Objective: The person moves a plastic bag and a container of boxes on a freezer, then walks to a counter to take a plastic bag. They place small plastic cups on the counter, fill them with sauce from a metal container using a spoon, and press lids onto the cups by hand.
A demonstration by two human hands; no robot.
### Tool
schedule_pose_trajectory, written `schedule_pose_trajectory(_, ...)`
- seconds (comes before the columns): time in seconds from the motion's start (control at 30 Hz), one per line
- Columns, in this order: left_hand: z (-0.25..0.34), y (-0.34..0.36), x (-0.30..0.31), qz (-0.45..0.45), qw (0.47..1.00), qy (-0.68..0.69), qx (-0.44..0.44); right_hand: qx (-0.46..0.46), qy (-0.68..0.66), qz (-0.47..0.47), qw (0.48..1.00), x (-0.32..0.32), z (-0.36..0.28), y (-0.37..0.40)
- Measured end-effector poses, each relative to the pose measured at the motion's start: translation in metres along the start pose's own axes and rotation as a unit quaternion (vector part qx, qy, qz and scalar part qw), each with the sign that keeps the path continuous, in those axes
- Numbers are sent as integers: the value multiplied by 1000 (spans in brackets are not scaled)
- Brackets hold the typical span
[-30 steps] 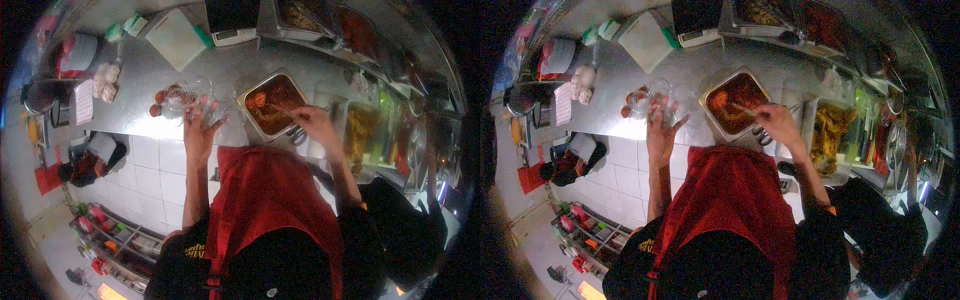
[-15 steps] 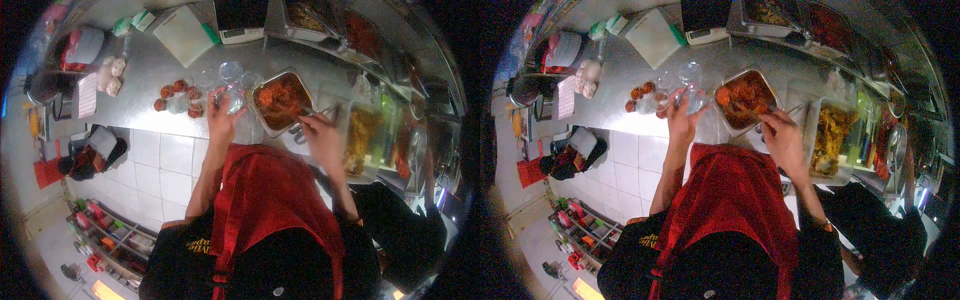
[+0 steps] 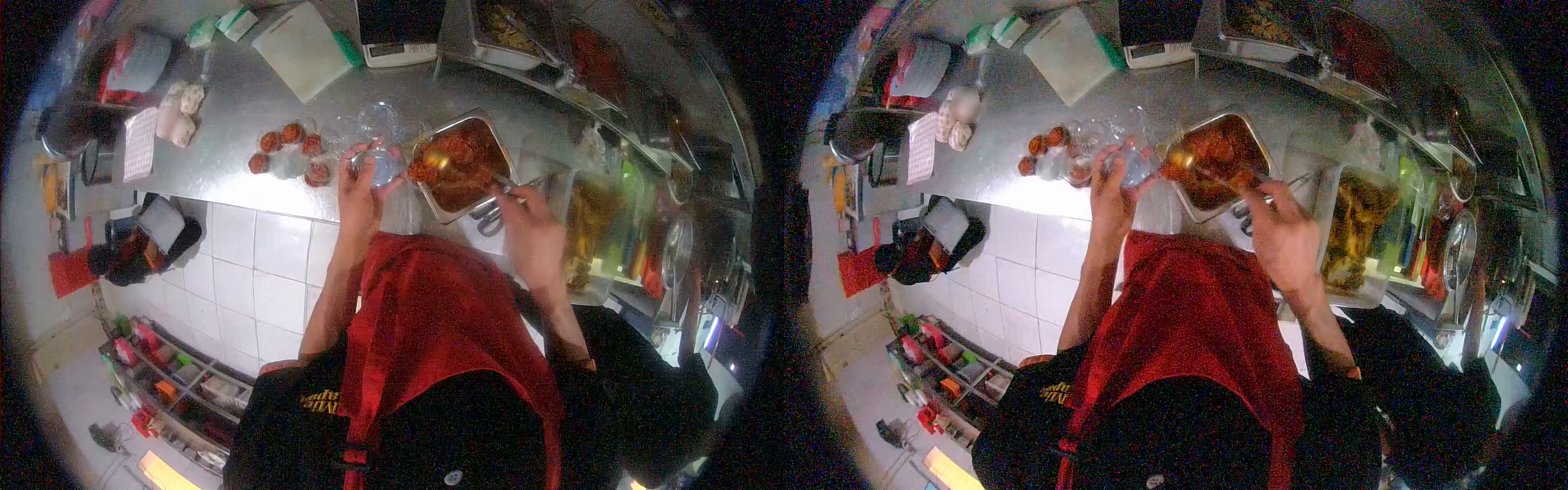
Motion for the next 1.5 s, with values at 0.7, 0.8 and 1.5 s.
schedule_pose_trajectory(0.7, 9, 2, 21, 24, 999, -30, 17, 90, 65, -350, 930, -54, 40, -56)
schedule_pose_trajectory(0.8, 13, 4, 23, 13, 999, -39, 22, 54, -31, -372, 926, -56, 54, -53)
schedule_pose_trajectory(1.5, 10, 6, 22, 24, 999, -2, 43, 90, 23, -70, 993, -5, -7, -13)
Point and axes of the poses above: each hand's wrist, its own y-axis away from the middle knuckle, its own x-axis out of the back of the hand, z = x × y, the point moved 1 cm from there along -y, towards the middle knuckle, and after that the axes turned 1 degree about -z, right-handed, at the moved point
